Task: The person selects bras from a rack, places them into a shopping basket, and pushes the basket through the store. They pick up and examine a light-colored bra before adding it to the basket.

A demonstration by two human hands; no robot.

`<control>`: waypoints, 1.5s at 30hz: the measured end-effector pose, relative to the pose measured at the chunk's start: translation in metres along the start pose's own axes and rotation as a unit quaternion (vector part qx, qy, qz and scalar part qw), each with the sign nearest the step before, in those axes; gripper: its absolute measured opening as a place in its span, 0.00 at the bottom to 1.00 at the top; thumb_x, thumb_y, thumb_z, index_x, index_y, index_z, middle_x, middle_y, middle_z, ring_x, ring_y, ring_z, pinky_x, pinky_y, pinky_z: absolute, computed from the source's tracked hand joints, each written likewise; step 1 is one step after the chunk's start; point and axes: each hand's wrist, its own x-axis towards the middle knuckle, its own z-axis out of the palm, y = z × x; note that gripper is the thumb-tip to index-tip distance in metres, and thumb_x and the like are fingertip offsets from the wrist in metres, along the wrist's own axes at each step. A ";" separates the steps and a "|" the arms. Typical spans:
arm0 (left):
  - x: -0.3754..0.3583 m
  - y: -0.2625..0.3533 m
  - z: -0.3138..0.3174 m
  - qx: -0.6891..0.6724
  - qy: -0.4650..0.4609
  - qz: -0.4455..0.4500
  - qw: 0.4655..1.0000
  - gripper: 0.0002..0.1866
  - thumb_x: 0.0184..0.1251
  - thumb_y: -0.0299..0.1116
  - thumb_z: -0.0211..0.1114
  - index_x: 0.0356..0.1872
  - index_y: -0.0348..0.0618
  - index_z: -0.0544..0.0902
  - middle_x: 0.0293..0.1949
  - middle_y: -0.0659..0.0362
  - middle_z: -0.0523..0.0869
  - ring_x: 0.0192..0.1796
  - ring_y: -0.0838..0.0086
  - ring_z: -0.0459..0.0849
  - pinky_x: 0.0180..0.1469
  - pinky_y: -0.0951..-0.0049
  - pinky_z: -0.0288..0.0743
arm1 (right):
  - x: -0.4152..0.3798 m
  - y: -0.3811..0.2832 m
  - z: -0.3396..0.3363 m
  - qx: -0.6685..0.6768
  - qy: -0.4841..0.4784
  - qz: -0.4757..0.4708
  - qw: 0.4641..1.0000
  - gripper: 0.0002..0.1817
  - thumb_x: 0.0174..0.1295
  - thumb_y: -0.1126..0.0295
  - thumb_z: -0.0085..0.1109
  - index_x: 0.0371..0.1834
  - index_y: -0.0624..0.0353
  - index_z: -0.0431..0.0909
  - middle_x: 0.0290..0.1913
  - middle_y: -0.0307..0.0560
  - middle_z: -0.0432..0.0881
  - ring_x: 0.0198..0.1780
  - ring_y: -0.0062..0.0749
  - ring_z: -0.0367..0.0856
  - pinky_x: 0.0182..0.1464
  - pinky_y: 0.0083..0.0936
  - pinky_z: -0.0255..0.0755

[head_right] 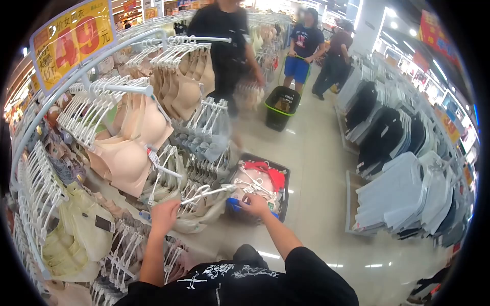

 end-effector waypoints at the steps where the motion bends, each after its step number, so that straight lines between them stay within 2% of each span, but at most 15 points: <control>1: -0.007 0.005 -0.003 -0.032 0.010 -0.001 0.999 0.08 0.56 0.28 0.57 0.35 0.43 0.81 0.30 0.55 0.83 0.32 0.60 0.81 0.34 0.66 0.74 | 0.001 0.001 0.001 0.040 -0.002 0.019 0.999 0.20 0.48 0.48 0.56 0.32 0.52 0.79 0.27 0.46 0.81 0.31 0.38 0.80 0.34 0.32 0.72; 5: -0.025 0.026 -0.024 -0.151 0.016 -0.026 0.988 0.08 0.53 0.25 0.59 0.35 0.42 0.82 0.30 0.55 0.83 0.30 0.62 0.81 0.31 0.70 0.73 | 0.001 0.021 0.013 0.108 0.053 -0.027 0.992 0.14 0.55 0.61 0.54 0.32 0.62 0.79 0.27 0.51 0.80 0.31 0.34 0.78 0.37 0.28 0.70; 7: -0.031 0.035 -0.041 -0.198 0.037 -0.052 0.978 0.09 0.53 0.21 0.58 0.35 0.39 0.81 0.26 0.55 0.82 0.25 0.69 0.79 0.28 0.75 0.71 | -0.003 0.033 0.007 0.159 0.043 -0.119 0.979 0.24 0.63 0.52 0.38 0.37 0.62 0.78 0.38 0.56 0.80 0.44 0.40 0.77 0.49 0.32 0.68; 9: -0.034 0.041 -0.057 -0.244 0.077 -0.083 0.963 0.09 0.53 0.20 0.57 0.36 0.37 0.81 0.24 0.56 0.81 0.23 0.73 0.77 0.27 0.77 0.69 | -0.022 0.009 -0.003 0.533 -0.004 -0.034 0.845 0.32 0.63 0.43 0.30 0.46 0.60 0.74 0.46 0.58 0.78 0.49 0.43 0.75 0.55 0.36 0.64; 11: -0.040 0.040 -0.067 -0.272 0.125 -0.126 0.946 0.09 0.57 0.20 0.54 0.37 0.35 0.80 0.22 0.59 0.78 0.23 0.80 0.74 0.27 0.81 0.67 | -0.057 -0.024 -0.027 0.788 -0.093 0.088 0.602 0.35 0.60 0.42 0.37 0.53 0.65 0.69 0.50 0.60 0.75 0.54 0.51 0.72 0.59 0.40 0.61; 13: -0.054 0.029 -0.069 -0.348 0.166 -0.171 0.907 0.09 0.59 0.20 0.54 0.38 0.34 0.80 0.22 0.61 0.78 0.23 0.82 0.73 0.27 0.83 0.67 | -0.085 -0.049 -0.028 0.828 -0.200 0.003 0.523 0.39 0.57 0.37 0.40 0.57 0.62 0.65 0.56 0.65 0.69 0.59 0.58 0.66 0.61 0.46 0.57; 16: -0.068 0.026 -0.062 -0.410 0.191 -0.201 0.869 0.09 0.61 0.21 0.54 0.40 0.34 0.80 0.23 0.63 0.78 0.24 0.85 0.73 0.27 0.84 0.67 | -0.103 -0.082 -0.020 0.821 -0.264 -0.056 0.503 0.41 0.54 0.36 0.44 0.60 0.59 0.61 0.58 0.65 0.66 0.62 0.60 0.61 0.61 0.48 0.56; 18: -0.078 0.026 -0.054 -0.389 0.199 -0.224 0.871 0.09 0.60 0.22 0.55 0.40 0.35 0.80 0.24 0.62 0.79 0.25 0.83 0.74 0.27 0.83 0.68 | -0.097 -0.095 -0.015 0.747 -0.267 -0.051 0.606 0.40 0.55 0.37 0.45 0.63 0.54 0.57 0.59 0.62 0.66 0.61 0.58 0.62 0.61 0.48 0.57; 21: -0.079 0.045 -0.063 -0.204 0.188 -0.109 0.955 0.09 0.59 0.22 0.56 0.39 0.37 0.81 0.24 0.59 0.80 0.25 0.80 0.76 0.28 0.81 0.69 | -0.073 -0.077 0.019 0.604 -0.242 0.056 0.758 0.38 0.59 0.45 0.49 0.67 0.48 0.46 0.64 0.55 0.61 0.61 0.50 0.64 0.59 0.43 0.61; 25: -0.088 0.051 -0.089 -0.182 0.173 -0.082 0.964 0.09 0.56 0.21 0.56 0.37 0.37 0.81 0.24 0.57 0.80 0.25 0.78 0.76 0.29 0.78 0.69 | -0.061 -0.061 0.047 0.699 -0.151 0.124 0.688 0.35 0.62 0.50 0.47 0.69 0.42 0.43 0.68 0.52 0.53 0.63 0.44 0.62 0.59 0.43 0.61; 27: -0.098 0.050 -0.102 -0.208 0.161 -0.144 0.954 0.09 0.54 0.19 0.55 0.36 0.36 0.81 0.26 0.57 0.81 0.27 0.78 0.77 0.31 0.78 0.70 | -0.062 -0.063 0.050 0.709 -0.160 0.058 0.685 0.39 0.60 0.48 0.48 0.70 0.38 0.39 0.68 0.46 0.53 0.66 0.40 0.55 0.63 0.47 0.54; 30: -0.117 0.039 -0.102 -0.332 0.213 -0.181 0.901 0.10 0.59 0.20 0.53 0.40 0.34 0.80 0.23 0.62 0.78 0.24 0.83 0.71 0.27 0.81 0.65 | -0.068 -0.085 0.046 0.711 -0.213 -0.046 0.668 0.46 0.47 0.40 0.59 0.67 0.40 0.48 0.66 0.37 0.57 0.66 0.37 0.54 0.64 0.47 0.52; 38: -0.141 0.040 -0.098 -0.307 0.307 -0.242 0.868 0.10 0.61 0.22 0.52 0.41 0.34 0.79 0.22 0.64 0.75 0.24 0.84 0.70 0.28 0.83 0.65 | -0.065 -0.102 0.050 0.730 -0.198 0.059 0.651 0.30 0.52 0.68 0.62 0.59 0.53 0.63 0.57 0.40 0.69 0.57 0.35 0.67 0.58 0.34 0.63; 41: -0.141 0.041 -0.101 -0.247 0.296 -0.238 0.891 0.10 0.60 0.23 0.53 0.40 0.36 0.79 0.22 0.62 0.76 0.24 0.82 0.71 0.28 0.82 0.66 | -0.066 -0.119 0.046 0.550 -0.143 0.048 0.822 0.34 0.48 0.74 0.64 0.60 0.62 0.60 0.55 0.45 0.69 0.54 0.33 0.69 0.57 0.28 0.62; 45: -0.134 0.052 -0.095 -0.213 0.279 -0.233 0.907 0.09 0.57 0.24 0.56 0.39 0.38 0.80 0.23 0.59 0.77 0.24 0.77 0.74 0.29 0.78 0.67 | -0.072 -0.129 0.035 0.466 -0.144 0.095 0.868 0.34 0.46 0.78 0.65 0.59 0.65 0.61 0.54 0.47 0.70 0.52 0.32 0.69 0.55 0.26 0.62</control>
